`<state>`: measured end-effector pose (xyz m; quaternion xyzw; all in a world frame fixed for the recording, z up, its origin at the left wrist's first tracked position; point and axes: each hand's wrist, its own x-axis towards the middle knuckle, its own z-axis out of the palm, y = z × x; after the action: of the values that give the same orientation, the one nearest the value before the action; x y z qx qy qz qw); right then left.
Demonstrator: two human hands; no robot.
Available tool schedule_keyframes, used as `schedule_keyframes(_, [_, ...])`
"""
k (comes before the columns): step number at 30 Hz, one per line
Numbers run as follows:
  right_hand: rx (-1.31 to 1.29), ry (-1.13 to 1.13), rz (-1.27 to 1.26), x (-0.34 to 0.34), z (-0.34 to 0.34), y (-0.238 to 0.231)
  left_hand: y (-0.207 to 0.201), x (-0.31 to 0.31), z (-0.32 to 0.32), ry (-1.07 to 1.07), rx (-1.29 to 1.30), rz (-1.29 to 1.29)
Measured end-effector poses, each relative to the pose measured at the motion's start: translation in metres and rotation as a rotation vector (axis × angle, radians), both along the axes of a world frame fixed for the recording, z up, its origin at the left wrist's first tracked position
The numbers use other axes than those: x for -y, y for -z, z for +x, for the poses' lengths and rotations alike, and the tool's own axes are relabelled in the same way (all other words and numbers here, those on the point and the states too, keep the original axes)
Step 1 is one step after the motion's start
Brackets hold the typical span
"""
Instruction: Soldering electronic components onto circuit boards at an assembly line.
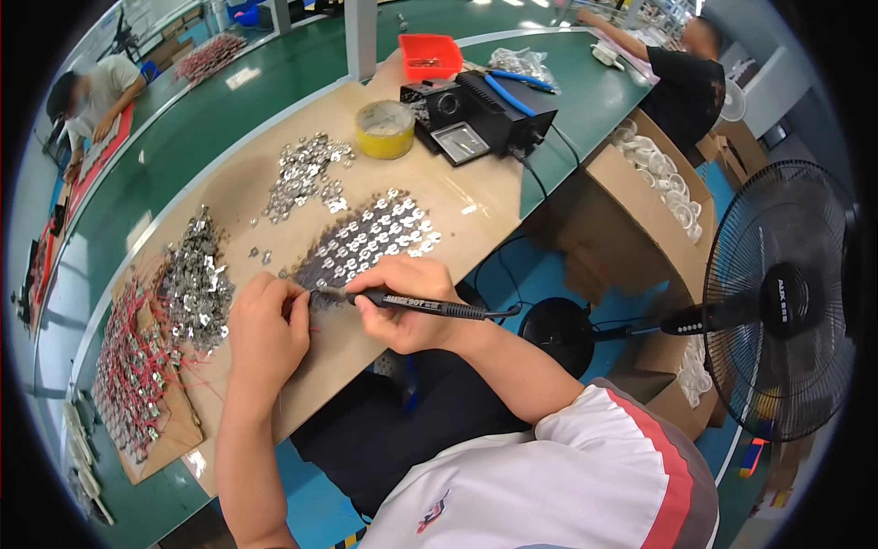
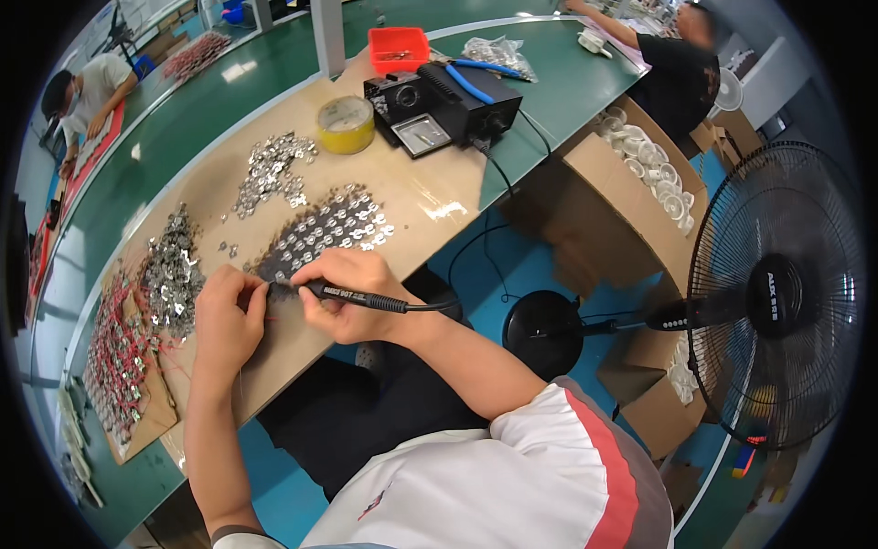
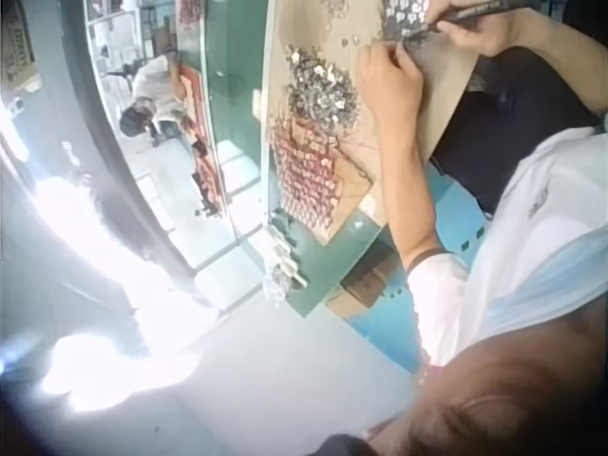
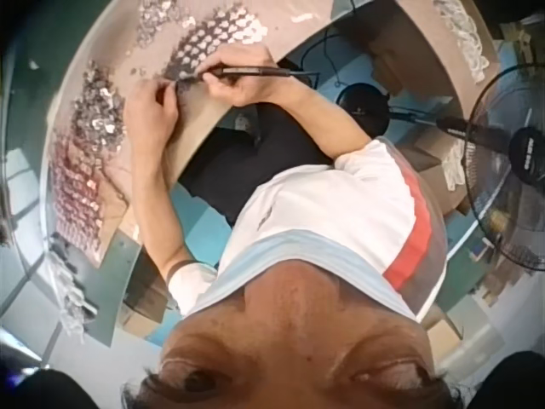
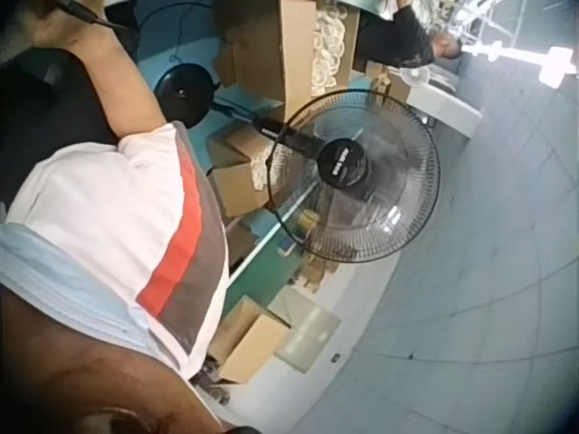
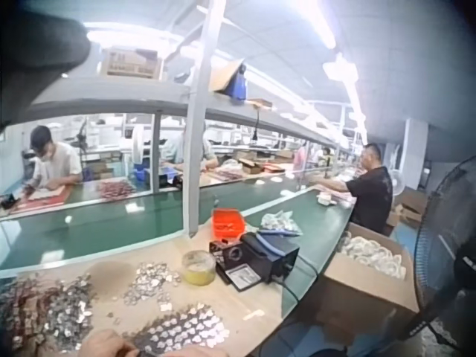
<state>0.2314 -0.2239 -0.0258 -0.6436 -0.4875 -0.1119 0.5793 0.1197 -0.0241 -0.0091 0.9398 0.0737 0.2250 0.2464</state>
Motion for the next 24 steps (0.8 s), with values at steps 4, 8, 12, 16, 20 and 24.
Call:
schedule_keyframes(4, [0.011, -0.014, 0.017, -0.0016, -0.0006, -0.0036, -0.0019, -0.0006, -0.0005, 0.005, 0.013, 0.011])
schedule_keyframes(8, [-0.021, -0.002, -0.003, -0.0001, -0.0022, -0.005, -0.0029, 0.0009, 0.0004, 0.009, 0.013, 0.013])
schedule_keyframes(12, [0.006, -0.015, 0.013, -0.0024, -0.0007, -0.0043, -0.001, -0.0004, -0.0008, 0.004, 0.014, 0.023])
schedule_keyframes(16, [0.038, -0.018, 0.017, -0.0011, 0.0008, -0.0042, -0.0026, 0.0017, -0.0002, 0.011, 0.015, 0.012])
schedule_keyframes(20, [0.003, -0.026, -0.003, 0.0004, 0.0001, -0.0026, -0.0019, 0.0034, 0.0007, 0.031, 0.067, 0.046])
schedule_keyframes(24, [0.026, -0.028, -0.01, -0.0028, -0.0007, -0.0023, -0.0001, 0.0011, 0.0002, 0.026, 0.074, 0.025])
